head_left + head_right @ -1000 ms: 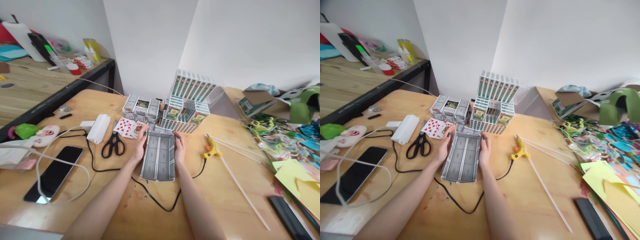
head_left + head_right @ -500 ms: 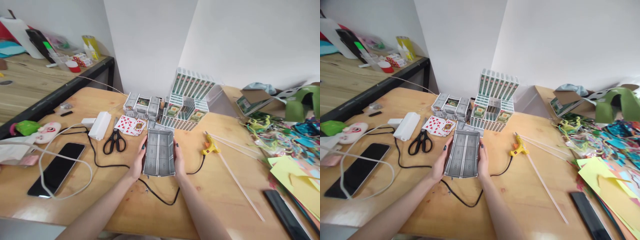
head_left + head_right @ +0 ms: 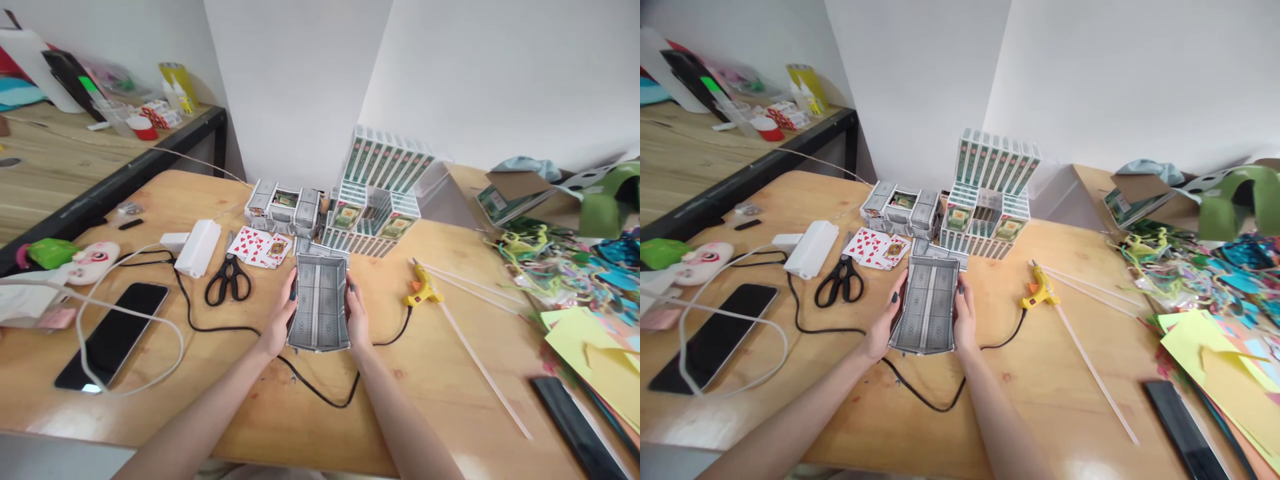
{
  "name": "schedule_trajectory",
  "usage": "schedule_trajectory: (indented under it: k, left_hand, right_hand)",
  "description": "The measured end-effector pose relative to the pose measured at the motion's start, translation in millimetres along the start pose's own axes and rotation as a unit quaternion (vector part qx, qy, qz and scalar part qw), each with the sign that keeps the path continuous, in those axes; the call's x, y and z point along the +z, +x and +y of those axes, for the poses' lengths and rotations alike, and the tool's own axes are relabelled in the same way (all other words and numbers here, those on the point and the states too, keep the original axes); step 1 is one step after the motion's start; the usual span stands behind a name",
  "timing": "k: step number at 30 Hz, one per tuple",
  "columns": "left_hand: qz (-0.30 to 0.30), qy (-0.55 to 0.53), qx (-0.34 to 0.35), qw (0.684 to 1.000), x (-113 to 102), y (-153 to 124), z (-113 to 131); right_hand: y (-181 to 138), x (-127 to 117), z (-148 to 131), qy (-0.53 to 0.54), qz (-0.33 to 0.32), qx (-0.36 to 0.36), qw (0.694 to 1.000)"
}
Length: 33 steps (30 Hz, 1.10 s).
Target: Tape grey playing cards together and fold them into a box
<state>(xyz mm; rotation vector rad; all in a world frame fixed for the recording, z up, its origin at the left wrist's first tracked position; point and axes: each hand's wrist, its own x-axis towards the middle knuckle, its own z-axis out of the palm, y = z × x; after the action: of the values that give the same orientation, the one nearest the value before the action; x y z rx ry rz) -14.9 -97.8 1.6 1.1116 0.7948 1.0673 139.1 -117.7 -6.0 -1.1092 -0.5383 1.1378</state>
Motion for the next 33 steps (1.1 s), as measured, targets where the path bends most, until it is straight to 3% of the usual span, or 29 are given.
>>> schedule_trajectory:
  k: [10,17,21,24,26,30,33]
  left_hand:
    - [-0.015,0.020,0.034,0.999,-13.2,3.8,6.2]
    - [0.060,0.008,0.108,0.992,-27.0,13.8,-0.4]
    - [0.094,0.105,0.151,0.978,-18.7,19.6,10.0]
    - [0.102,0.225,0.192,0.950,-12.0,40.3,29.0]
    - [0.060,0.334,0.203,0.919,-7.8,60.3,41.2]
    - [-0.063,0.506,0.113,0.853,-0.4,95.5,52.6]
    - [-0.078,0.575,0.069,0.811,-1.3,101.8,57.6]
  right_hand:
    - [6.3,-0.6,-8.2,0.025,0.019,-0.043,0.999]
    - [10.1,-9.5,-4.5,0.019,0.002,-0.009,1.000]
    - [13.5,-14.8,-5.0,0.075,-0.024,-0.009,0.997]
    - [16.3,-16.1,-7.7,0.093,-0.023,-0.013,0.995]
    - [17.9,-17.8,-9.5,0.097,-0.033,0.008,0.995]
    - [20.5,-26.4,-13.5,0.098,-0.071,0.014,0.993]
    - [22.9,-36.8,-19.2,0.094,-0.059,-0.017,0.994]
